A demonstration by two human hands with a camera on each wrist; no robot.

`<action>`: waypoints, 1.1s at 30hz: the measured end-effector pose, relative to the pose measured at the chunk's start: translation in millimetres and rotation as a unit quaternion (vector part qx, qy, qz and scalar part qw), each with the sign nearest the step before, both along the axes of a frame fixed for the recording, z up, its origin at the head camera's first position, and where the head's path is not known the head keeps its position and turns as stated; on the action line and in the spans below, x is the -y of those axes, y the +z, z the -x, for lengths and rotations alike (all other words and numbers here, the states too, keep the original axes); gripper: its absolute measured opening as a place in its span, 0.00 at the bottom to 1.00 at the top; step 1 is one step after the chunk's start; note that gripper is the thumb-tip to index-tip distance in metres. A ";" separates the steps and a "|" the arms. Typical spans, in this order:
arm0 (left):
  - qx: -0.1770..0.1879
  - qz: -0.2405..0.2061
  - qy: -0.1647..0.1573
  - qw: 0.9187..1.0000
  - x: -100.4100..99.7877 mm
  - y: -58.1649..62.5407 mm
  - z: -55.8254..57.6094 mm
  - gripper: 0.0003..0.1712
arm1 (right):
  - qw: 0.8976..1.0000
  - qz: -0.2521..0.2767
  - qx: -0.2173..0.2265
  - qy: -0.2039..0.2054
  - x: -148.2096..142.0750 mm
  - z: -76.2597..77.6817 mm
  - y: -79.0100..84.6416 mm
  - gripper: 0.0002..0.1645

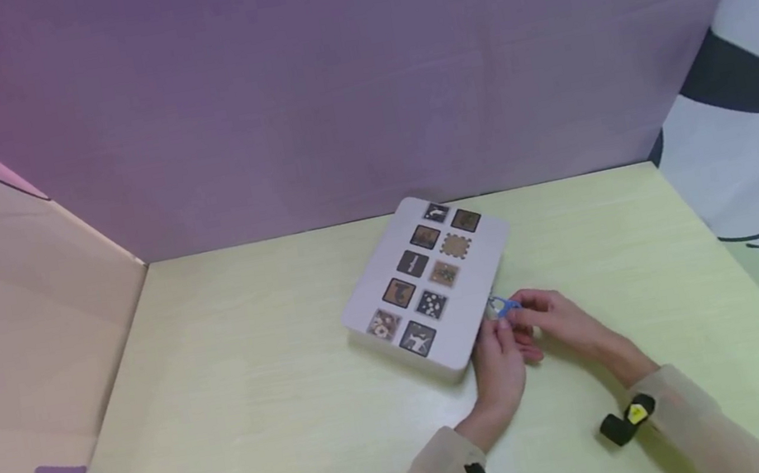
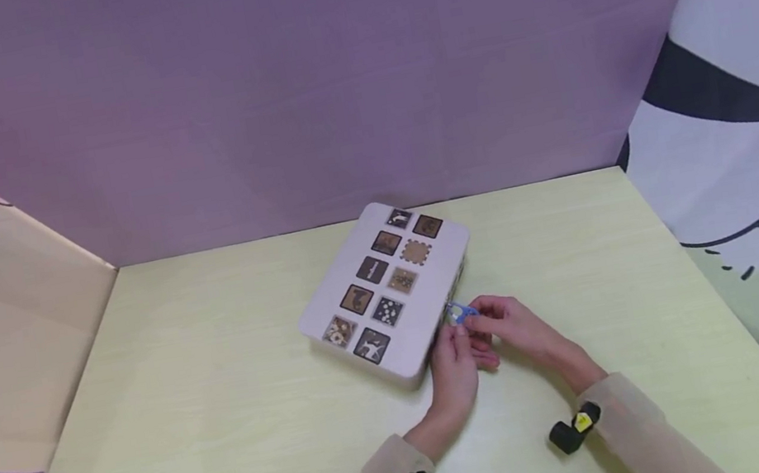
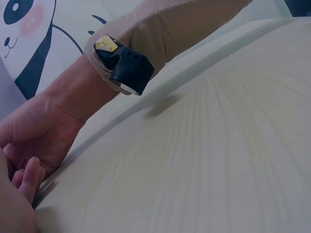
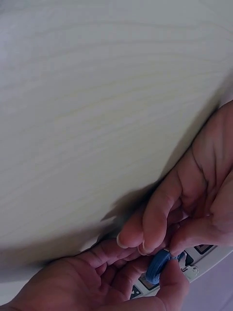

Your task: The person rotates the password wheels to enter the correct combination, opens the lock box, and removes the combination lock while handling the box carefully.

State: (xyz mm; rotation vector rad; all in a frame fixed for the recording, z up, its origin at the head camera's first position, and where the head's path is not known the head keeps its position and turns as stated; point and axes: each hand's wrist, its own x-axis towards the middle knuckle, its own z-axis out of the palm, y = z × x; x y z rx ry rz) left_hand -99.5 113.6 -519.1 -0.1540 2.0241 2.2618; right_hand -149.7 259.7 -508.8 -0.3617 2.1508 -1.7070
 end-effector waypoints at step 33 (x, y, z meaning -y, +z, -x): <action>0.009 -0.004 0.001 1.000 0.6 3.0 -1.3 0.10 | 1.000 0.000 0.005 0.005 -1.5 0.2 -2.9 0.17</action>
